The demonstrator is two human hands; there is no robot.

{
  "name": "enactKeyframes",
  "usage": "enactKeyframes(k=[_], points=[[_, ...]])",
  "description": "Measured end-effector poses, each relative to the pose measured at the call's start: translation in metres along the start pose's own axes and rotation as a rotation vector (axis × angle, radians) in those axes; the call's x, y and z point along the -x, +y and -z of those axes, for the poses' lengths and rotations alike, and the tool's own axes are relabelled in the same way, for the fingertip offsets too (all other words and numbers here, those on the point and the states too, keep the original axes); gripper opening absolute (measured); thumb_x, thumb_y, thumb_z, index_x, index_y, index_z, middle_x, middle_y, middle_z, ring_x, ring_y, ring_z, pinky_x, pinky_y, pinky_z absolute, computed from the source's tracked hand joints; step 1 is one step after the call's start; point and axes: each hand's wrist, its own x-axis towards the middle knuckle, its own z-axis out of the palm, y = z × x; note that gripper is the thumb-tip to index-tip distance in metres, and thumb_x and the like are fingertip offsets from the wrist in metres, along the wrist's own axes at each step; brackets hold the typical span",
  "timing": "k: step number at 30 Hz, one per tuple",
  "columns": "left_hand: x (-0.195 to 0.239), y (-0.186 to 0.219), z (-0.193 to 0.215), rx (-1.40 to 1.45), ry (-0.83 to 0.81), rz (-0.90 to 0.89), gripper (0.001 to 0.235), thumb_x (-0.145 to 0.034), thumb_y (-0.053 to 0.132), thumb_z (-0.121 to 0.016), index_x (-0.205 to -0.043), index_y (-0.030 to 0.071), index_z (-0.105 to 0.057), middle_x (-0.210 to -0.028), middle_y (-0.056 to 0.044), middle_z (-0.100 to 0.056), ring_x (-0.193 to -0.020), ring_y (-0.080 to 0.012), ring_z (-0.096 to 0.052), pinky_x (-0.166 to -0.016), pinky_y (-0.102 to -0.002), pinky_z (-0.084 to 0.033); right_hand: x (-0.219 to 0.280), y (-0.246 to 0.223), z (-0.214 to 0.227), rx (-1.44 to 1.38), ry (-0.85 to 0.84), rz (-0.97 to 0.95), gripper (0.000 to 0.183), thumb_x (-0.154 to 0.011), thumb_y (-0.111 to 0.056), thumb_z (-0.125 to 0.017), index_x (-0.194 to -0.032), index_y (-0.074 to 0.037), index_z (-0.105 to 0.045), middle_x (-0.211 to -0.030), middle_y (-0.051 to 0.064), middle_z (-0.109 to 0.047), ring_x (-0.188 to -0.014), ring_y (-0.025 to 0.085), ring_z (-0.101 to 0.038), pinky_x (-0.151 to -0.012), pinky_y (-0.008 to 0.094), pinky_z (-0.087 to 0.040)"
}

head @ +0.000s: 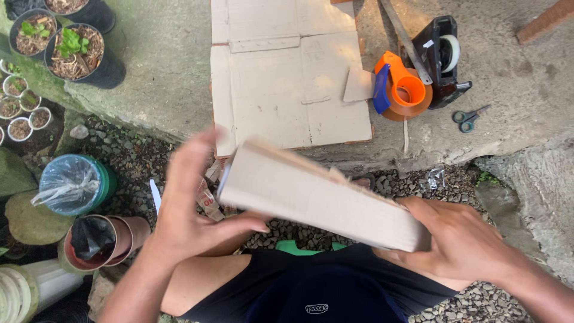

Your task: The person assembles a long cardboard box by folding flaps, cutting edges with a utility knife, and securing the seam with a tape dispenser. The person places two white plastic cups inside the finished box.

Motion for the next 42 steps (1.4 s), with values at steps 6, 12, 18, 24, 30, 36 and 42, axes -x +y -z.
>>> enactKeyframes(k=[6, 12, 18, 24, 30, 36, 42], points=[[0.059, -0.021, -0.098, 0.627, 0.425, 0.559, 0.138, -0.076, 0.071, -0.082, -0.166, 0.011, 0.004, -0.172, -0.028, -0.020, -0.160, -0.0381, -0.024, -0.134, -0.054, -0.023, -0.037, 0.002, -0.032, -0.597, 0.134, -0.016, 0.074, -0.072, -0.030, -0.089, -0.128, 0.003, -0.054, -0.113, 0.019, -0.075, -0.101, 0.025, -0.076, -0.085, 0.037, -0.060], [0.105, -0.034, -0.205, 1.385, 0.154, 0.799, 0.122, -0.077, 0.052, -0.089, -0.160, -0.005, -0.021, -0.161, -0.025, -0.037, -0.152, -0.0333, -0.036, -0.123, -0.047, -0.032, -0.085, -0.012, -0.086, -0.953, 0.131, -0.125, 0.068, -0.075, -0.023, -0.087, -0.128, 0.006, -0.055, -0.112, 0.019, -0.073, -0.098, 0.020, -0.070, -0.083, 0.033, -0.060], [0.114, -0.068, -0.192, 1.402, 0.162, 0.956, 0.093, -0.075, 0.023, -0.082, -0.151, -0.004, -0.036, -0.139, -0.018, -0.058, -0.130, -0.0296, -0.056, -0.110, -0.043, -0.046, -0.106, -0.034, -0.092, -0.952, 0.085, -0.149, 0.067, -0.073, -0.026, -0.086, -0.126, 0.005, -0.058, -0.107, 0.018, -0.077, -0.093, 0.018, -0.073, -0.080, 0.032, -0.061], [0.099, -0.065, -0.187, 1.428, 0.223, 0.943, 0.093, -0.074, 0.022, -0.081, -0.150, -0.007, -0.037, -0.137, -0.022, -0.058, -0.128, -0.0319, -0.057, -0.108, -0.044, -0.046, -0.115, -0.041, -0.087, -0.822, 0.104, -0.178, 0.070, -0.072, -0.034, -0.085, -0.126, 0.003, -0.060, -0.108, 0.018, -0.078, -0.096, 0.020, -0.075, -0.084, 0.034, -0.061], [0.094, -0.066, -0.183, 1.450, 0.218, 0.944, 0.094, -0.073, 0.023, -0.079, -0.151, -0.005, -0.035, -0.139, -0.021, -0.058, -0.129, -0.0320, -0.057, -0.108, -0.042, -0.048, -0.115, -0.024, -0.099, -0.671, 0.100, 0.010, 0.080, -0.079, -0.036, -0.083, -0.137, 0.006, -0.048, -0.127, 0.023, -0.067, -0.120, 0.027, -0.064, -0.102, 0.039, -0.047], [0.091, -0.099, -0.187, 1.181, 0.213, 1.186, 0.098, -0.069, 0.029, -0.079, -0.149, -0.001, -0.029, -0.126, -0.029, -0.058, -0.121, -0.0378, -0.064, -0.098, -0.050, -0.059, -0.129, -0.007, -0.135, -0.815, 0.108, 0.061, 0.089, -0.090, -0.033, -0.072, -0.154, 0.008, -0.025, -0.146, 0.030, -0.048, -0.136, 0.034, -0.051, -0.110, 0.043, -0.043], [0.067, -0.152, -0.197, 1.198, 0.278, 1.192, 0.084, -0.074, 0.019, -0.078, -0.144, -0.004, -0.037, -0.126, -0.026, -0.061, -0.119, -0.0364, -0.064, -0.099, -0.046, -0.057, -0.185, -0.006, -0.158, -0.967, 0.262, -0.077, 0.080, -0.091, -0.038, -0.071, -0.151, 0.004, -0.039, -0.137, 0.025, -0.060, -0.125, 0.030, -0.063, -0.101, 0.039, -0.053]])
